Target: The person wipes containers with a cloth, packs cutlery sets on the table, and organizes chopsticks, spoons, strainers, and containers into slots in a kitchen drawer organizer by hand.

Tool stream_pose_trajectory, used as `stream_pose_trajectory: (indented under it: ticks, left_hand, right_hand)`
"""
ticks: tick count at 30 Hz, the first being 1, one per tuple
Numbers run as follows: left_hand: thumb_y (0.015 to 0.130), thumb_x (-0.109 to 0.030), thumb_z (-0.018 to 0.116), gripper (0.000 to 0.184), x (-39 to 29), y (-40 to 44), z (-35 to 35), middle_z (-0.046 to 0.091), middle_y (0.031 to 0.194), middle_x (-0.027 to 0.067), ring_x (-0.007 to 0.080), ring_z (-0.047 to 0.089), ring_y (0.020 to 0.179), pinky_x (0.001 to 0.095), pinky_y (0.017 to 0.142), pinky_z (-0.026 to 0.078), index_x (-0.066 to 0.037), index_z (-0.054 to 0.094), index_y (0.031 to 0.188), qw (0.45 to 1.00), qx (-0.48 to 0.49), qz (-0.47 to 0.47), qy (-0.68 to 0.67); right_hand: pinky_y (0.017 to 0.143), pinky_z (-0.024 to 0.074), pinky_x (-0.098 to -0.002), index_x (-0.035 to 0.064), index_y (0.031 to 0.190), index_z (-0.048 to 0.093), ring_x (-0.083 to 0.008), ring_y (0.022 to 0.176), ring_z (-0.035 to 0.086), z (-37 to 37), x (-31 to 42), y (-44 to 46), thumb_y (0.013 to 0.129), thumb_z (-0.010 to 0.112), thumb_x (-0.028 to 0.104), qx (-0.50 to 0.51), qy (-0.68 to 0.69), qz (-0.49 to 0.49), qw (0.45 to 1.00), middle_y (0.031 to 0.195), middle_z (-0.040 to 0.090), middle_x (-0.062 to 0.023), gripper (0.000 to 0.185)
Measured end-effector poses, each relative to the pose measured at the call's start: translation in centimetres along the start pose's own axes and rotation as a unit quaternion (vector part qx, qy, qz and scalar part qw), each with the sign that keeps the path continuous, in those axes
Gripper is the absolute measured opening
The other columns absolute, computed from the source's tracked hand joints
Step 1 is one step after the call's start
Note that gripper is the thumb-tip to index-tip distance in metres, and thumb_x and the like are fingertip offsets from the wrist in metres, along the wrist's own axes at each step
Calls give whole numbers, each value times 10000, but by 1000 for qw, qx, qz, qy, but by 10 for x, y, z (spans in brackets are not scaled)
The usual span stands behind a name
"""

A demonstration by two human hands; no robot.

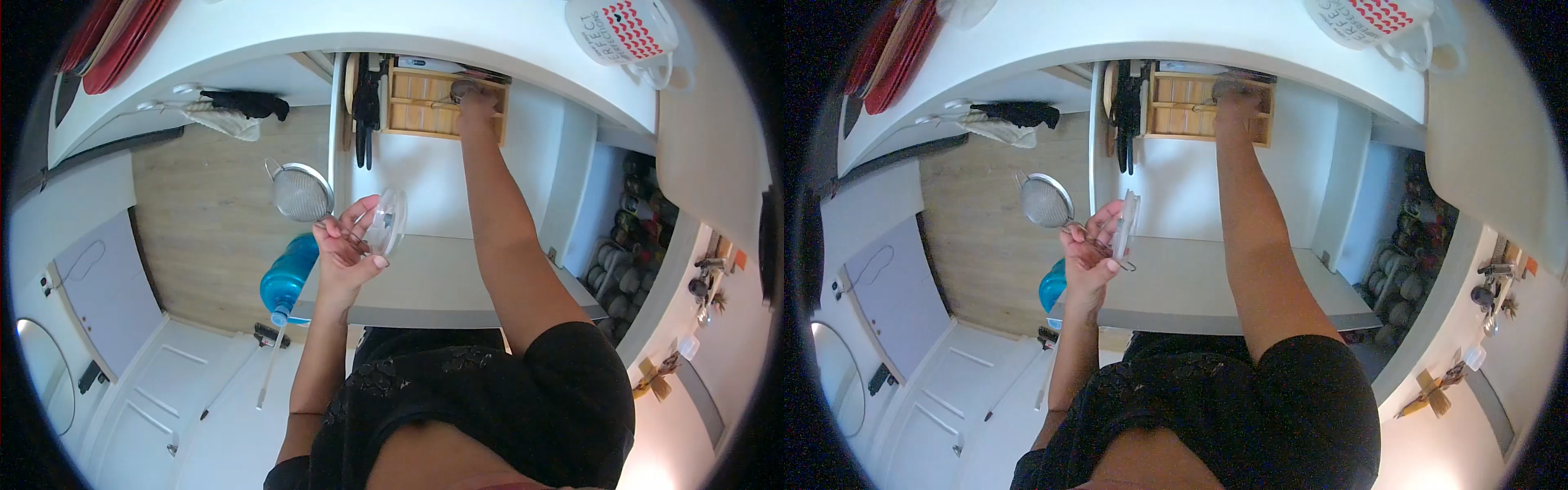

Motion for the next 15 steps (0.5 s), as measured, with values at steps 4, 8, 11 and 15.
stream_pose_trajectory:
  ticks: [4, 8, 11, 15]
  left_hand:
    - [643, -155, 820, 616, -1, -1, -1, 348, 1351, 267, 335, 402, 1255, 383, 890, 496, -220, 300, 967, 1000, -6, -1, 3]
    - [601, -63, 823, 700, -1, 0, -2, 393, 1322, 229, 294, 440, 1237, 236, 775, 469, -208, 247, 971, 999, -26, -3, -33]
    - [603, -66, 824, 699, -2, 0, -1, 391, 1323, 230, 300, 441, 1236, 242, 785, 474, -209, 246, 968, 999, -23, 0, -40]
    - [610, -73, 822, 693, -3, 1, -1, 391, 1317, 233, 313, 439, 1235, 264, 800, 487, -206, 241, 963, 999, -20, 4, -36]
  right_hand:
    - [835, 483, -343, -14, 1240, 464, -244, 1073, 542, 6, 0, -10, 803, 589, 44, -16, -12, 29, 999, 1231, 523, -172, 458]
    - [849, 477, -287, 2, 1199, 482, -212, 992, 554, 9, -25, 2, 831, 563, 46, -63, 97, 72, 991, 1133, 565, -98, 380]
    - [822, 483, -306, 7, 1147, 496, -196, 957, 544, 14, -36, -4, 835, 548, 30, -57, 204, 83, 974, 1102, 552, -85, 318]
    - [812, 484, -323, 20, 1113, 498, -198, 962, 539, 25, -30, -10, 870, 512, 77, 18, 202, 25, 979, 1104, 538, -81, 250]
Point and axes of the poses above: each hand's wrist, its own y-axis towards the middle knuckle, its own z-axis out of the palm, x = y × z, the point moved 7 cm from there along y, towards the middle knuckle
